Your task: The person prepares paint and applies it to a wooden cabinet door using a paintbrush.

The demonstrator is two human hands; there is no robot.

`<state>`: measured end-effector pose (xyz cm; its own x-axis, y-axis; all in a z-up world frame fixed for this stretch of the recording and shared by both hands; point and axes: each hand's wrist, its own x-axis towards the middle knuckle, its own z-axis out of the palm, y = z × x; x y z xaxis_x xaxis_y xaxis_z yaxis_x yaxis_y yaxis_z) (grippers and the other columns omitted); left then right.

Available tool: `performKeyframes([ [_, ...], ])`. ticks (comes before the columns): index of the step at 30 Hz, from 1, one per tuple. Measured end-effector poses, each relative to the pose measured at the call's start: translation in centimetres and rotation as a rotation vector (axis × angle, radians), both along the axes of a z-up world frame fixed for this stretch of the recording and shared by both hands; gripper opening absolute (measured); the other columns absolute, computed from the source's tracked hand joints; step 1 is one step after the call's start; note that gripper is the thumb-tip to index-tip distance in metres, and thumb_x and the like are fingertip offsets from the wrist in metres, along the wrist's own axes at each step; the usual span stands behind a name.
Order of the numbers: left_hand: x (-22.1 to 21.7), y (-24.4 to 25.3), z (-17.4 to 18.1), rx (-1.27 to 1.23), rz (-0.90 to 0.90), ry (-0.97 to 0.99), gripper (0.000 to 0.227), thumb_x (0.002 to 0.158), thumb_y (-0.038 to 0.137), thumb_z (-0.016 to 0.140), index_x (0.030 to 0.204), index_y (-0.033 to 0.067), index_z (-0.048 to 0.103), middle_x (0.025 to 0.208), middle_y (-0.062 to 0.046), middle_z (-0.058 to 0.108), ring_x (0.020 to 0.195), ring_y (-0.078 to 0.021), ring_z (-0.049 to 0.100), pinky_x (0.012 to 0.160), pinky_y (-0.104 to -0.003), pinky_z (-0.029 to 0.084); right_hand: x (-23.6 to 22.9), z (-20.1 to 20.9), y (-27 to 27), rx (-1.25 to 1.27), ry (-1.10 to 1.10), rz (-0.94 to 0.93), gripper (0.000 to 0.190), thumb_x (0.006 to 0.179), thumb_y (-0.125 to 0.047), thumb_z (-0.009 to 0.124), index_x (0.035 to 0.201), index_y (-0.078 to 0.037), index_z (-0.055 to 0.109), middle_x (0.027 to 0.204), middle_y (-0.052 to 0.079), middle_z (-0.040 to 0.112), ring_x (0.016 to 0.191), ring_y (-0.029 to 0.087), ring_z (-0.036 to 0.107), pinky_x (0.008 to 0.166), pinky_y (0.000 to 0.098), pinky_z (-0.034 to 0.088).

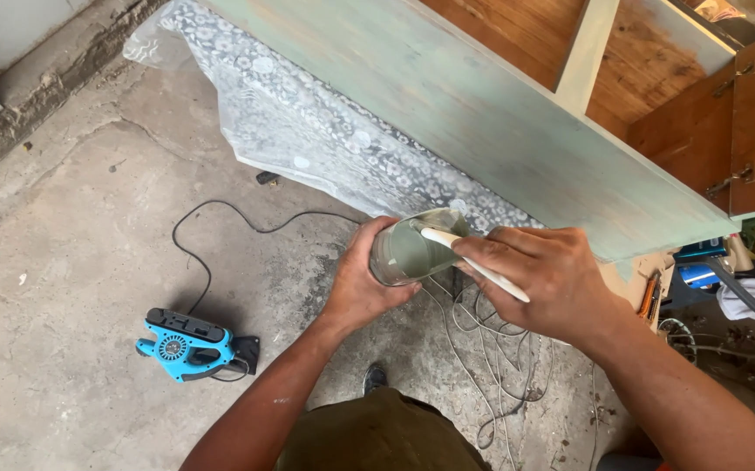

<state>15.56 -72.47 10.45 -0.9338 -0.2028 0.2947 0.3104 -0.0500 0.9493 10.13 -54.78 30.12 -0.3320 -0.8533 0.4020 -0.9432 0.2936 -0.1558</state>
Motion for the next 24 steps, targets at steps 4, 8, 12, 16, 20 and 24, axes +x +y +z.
performKeyframes([
  [4,0.3,-0.9,0.7,0.018,-0.036,-0.018,0.092,0.06,0.015,0.091,0.14,-0.0017,0.048,0.128,-0.024,0.057,0.125,-0.0431,0.053,0.102,-0.057,0.043,0.0,0.0,-0.1,0.082,0.065,0.051,0.014,0.091,-0.008,0.066,0.1,-0.006,0.077,0.066,0.012,0.069,0.052,0.027,0.069,0.046,0.0338,0.056],
  [8,0.3,-2.1,0.7,-0.011,-0.056,-0.067,0.093,0.06,0.013,0.09,0.141,0.0011,0.047,0.131,-0.022,0.056,0.128,-0.0415,0.052,0.104,-0.055,0.042,0.2,0.5,-0.6,0.005,-0.313,-0.035,0.021,0.087,-0.007,0.065,0.102,-0.009,0.079,0.065,0.01,0.074,0.043,0.024,0.067,0.039,0.0308,0.054],
  [12,0.5,-3.2,-0.2,-0.033,-0.074,-0.093,0.094,0.058,0.016,0.091,0.141,0.005,0.049,0.131,-0.019,0.056,0.129,-0.0398,0.051,0.106,-0.053,0.041,0.6,2.3,-2.4,-0.098,-0.522,-0.139,0.019,0.075,-0.006,0.075,0.092,-0.012,0.08,0.063,0.005,0.072,0.044,0.011,0.056,0.041,0.026,0.047],
  [16,0.8,-4.4,0.2,-0.04,-0.118,-0.066,0.095,0.058,0.017,0.091,0.141,0.0043,0.048,0.132,-0.02,0.056,0.129,-0.0403,0.051,0.106,-0.054,0.042,0.6,3.5,-4.5,0.045,-0.392,-0.083,0.012,0.08,-0.012,0.074,0.09,-0.014,0.078,0.068,0.007,0.071,0.05,0.022,0.061,0.045,0.0334,0.048],
  [20,1.1,-5.2,-0.7,-0.053,-0.149,-0.053,0.095,0.058,0.018,0.092,0.142,0.0051,0.049,0.132,-0.02,0.057,0.128,-0.0397,0.053,0.104,-0.054,0.044,0.6,3.0,-4.5,0.33,-0.002,0.014,0.014,0.094,-0.021,0.062,0.096,-0.014,0.074,0.073,0.008,0.071,0.06,0.028,0.07,0.049,0.0383,0.054],
  [24,1.3,-5.8,0.0,-0.052,-0.16,-0.034,0.095,0.058,0.017,0.091,0.142,0.0015,0.049,0.13,-0.022,0.058,0.126,-0.0412,0.053,0.104,-0.055,0.045,2.0,3.4,-5.8,0.377,0.117,0.08,0.016,0.095,-0.016,0.061,0.089,-0.011,0.075,0.071,0.008,0.071,0.058,0.025,0.07,0.048,0.0331,0.055],
])
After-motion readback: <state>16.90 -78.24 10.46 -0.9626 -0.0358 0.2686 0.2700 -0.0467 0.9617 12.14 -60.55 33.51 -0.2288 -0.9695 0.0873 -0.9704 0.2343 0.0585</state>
